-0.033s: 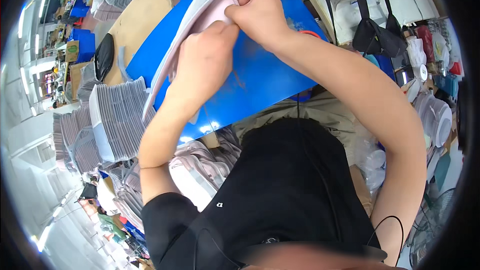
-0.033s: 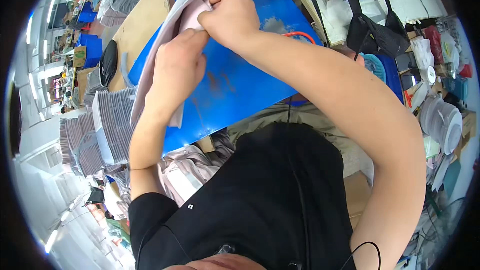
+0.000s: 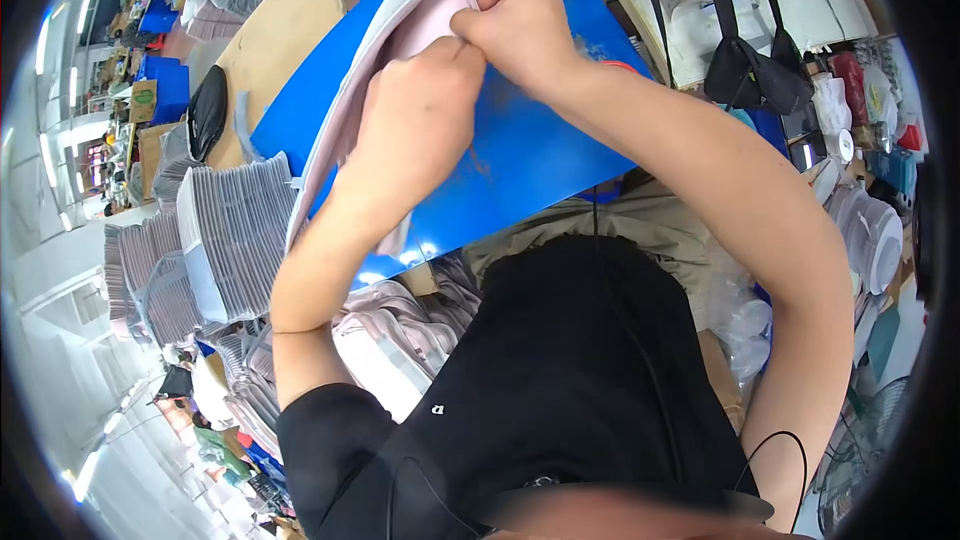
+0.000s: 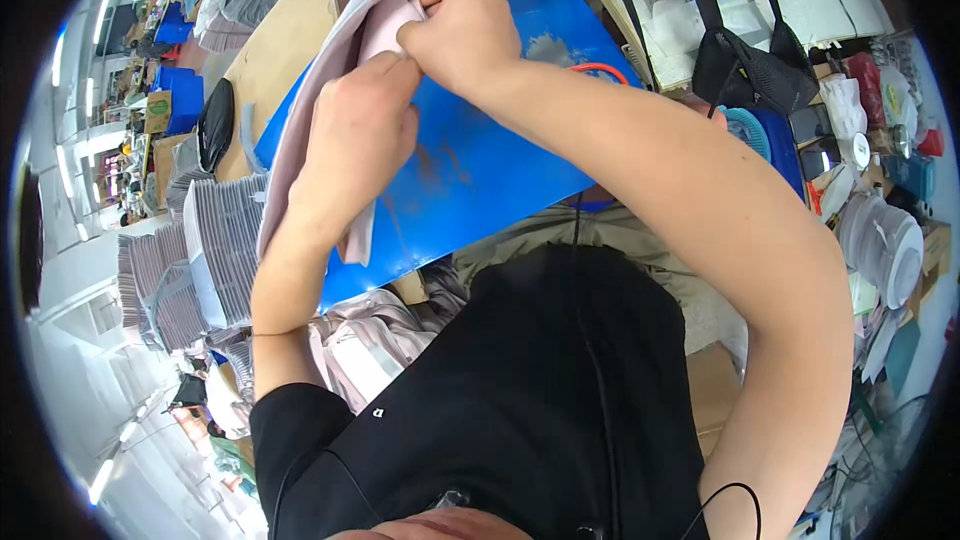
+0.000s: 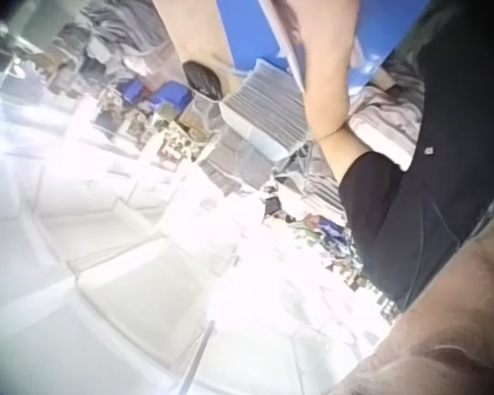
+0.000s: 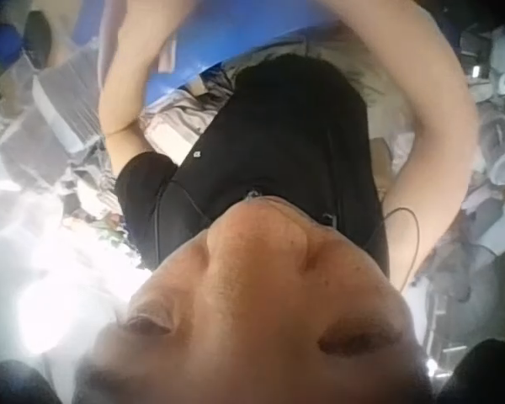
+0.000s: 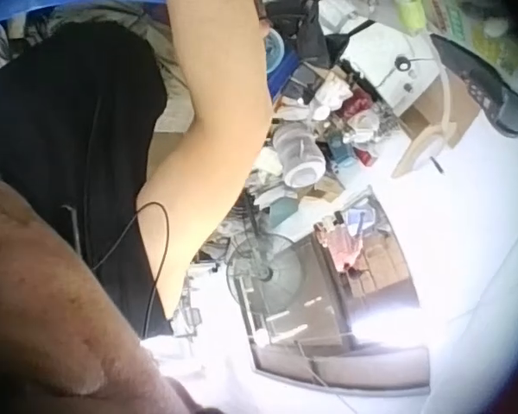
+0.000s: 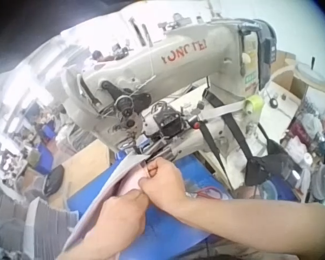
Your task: Sewing mesh pockets onto leather organizer bags using an industrial sewing machine.
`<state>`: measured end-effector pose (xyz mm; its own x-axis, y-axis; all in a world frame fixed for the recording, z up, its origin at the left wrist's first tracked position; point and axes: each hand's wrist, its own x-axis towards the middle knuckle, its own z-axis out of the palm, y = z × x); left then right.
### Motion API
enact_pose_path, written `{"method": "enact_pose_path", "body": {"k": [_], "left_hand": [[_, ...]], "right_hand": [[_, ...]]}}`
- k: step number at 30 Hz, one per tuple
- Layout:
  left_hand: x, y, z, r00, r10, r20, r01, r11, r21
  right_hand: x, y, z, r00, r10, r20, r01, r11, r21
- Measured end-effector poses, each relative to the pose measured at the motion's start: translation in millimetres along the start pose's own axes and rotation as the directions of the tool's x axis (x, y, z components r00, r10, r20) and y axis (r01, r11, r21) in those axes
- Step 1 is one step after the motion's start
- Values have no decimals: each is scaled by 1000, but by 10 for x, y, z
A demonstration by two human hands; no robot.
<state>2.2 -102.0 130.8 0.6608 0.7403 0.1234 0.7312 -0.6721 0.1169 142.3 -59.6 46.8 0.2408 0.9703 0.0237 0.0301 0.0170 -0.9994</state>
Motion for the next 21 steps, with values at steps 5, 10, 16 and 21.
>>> {"method": "enact_pose_path", "body": {"k": [5,10,16,21], "left_hand": [[78,80,22,993,117,-8,-117,993,-1],[46,-223,-399,978,120,-173,-64,952,300],[208,-822,-546,962,231,147,-258,944,206],[371,-815,-781,869,388,309,-493,741,456]], "right_hand": [[-25,-94,-173,928,245,281,-323,904,280],[-114,-77,-264,936,211,280,-310,872,379],[-119,-76,-188,946,207,251,-294,873,390],[-173,-106,-223,947,221,232,-299,870,391]]}}
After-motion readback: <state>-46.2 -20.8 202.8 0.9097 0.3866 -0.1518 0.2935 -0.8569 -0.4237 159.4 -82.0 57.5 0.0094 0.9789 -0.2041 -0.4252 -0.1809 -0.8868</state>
